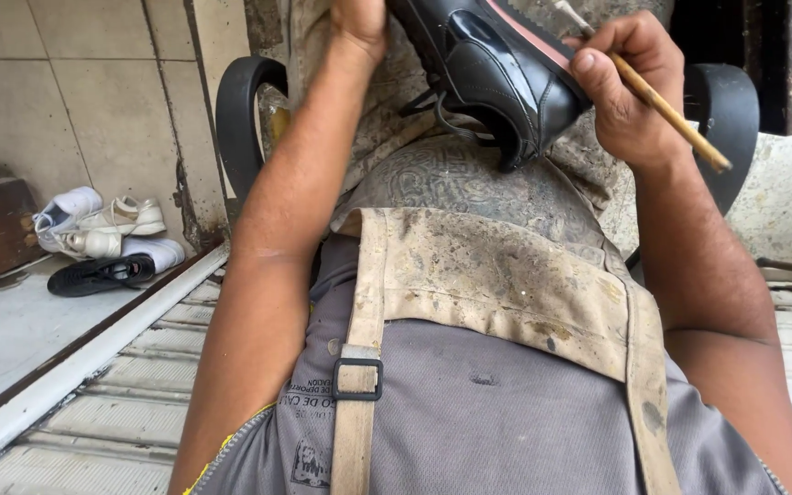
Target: Applying glue to the sole of a black shoe using a brush at a repair bench.
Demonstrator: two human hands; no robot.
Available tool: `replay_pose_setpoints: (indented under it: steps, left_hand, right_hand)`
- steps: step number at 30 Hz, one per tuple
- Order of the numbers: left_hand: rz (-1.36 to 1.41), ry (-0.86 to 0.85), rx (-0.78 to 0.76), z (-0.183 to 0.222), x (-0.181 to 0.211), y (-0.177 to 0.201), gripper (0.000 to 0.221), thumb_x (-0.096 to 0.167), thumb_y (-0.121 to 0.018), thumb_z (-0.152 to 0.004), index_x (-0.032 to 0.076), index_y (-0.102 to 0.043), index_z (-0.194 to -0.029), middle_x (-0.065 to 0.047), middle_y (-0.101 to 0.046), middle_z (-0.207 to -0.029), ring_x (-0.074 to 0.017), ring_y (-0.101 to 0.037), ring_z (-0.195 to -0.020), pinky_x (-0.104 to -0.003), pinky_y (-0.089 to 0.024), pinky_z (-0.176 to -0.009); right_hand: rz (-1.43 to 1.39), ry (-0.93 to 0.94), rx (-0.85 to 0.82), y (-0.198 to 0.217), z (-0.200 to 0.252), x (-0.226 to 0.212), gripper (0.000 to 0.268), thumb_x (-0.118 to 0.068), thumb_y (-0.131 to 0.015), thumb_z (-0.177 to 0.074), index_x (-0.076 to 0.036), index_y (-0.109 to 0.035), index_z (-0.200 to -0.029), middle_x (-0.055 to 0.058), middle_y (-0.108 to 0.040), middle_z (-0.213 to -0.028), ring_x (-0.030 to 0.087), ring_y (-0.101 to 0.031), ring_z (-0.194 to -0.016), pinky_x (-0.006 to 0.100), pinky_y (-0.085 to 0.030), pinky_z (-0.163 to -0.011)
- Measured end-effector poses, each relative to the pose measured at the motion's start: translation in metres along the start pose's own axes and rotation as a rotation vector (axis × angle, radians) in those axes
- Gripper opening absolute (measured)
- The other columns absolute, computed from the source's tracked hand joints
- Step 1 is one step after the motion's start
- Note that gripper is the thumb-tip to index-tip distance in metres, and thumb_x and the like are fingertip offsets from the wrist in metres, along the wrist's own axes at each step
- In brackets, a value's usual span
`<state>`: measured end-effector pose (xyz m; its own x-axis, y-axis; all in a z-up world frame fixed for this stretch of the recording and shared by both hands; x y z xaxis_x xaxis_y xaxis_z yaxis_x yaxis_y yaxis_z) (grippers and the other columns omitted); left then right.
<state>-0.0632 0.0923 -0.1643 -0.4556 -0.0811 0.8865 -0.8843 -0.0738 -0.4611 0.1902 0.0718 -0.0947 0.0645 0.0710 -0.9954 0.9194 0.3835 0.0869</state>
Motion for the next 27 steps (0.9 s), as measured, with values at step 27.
replay_pose_setpoints:
  steps: [27]
  left_hand:
    - [-0.112, 0.116, 0.211, 0.012, 0.025, -0.007, 0.052, 0.026, -0.092, -0.073, 0.013, -0.063, -0.114, -0.007, -0.075, -0.105, -0.0268, -0.075, -0.095, -0.043, -0.067, -0.083]
  right_hand:
    - [0.057, 0.039, 0.118, 0.005, 0.023, 0.007, 0.017, -0.021, -0.064, -0.113, -0.008, -0.056, -0.108, 0.006, -0.058, -0.094, 0.015, -0.056, -0.091, 0.028, -0.045, -0.081]
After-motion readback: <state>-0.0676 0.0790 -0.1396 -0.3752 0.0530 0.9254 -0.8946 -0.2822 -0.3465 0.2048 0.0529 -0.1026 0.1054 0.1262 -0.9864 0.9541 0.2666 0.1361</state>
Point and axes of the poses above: each hand's wrist, its own z-axis away from the middle knuckle, its own y-axis out of the back of the hand, x = y × z, the point moved 10 cm from there along -z, towards the middle knuckle
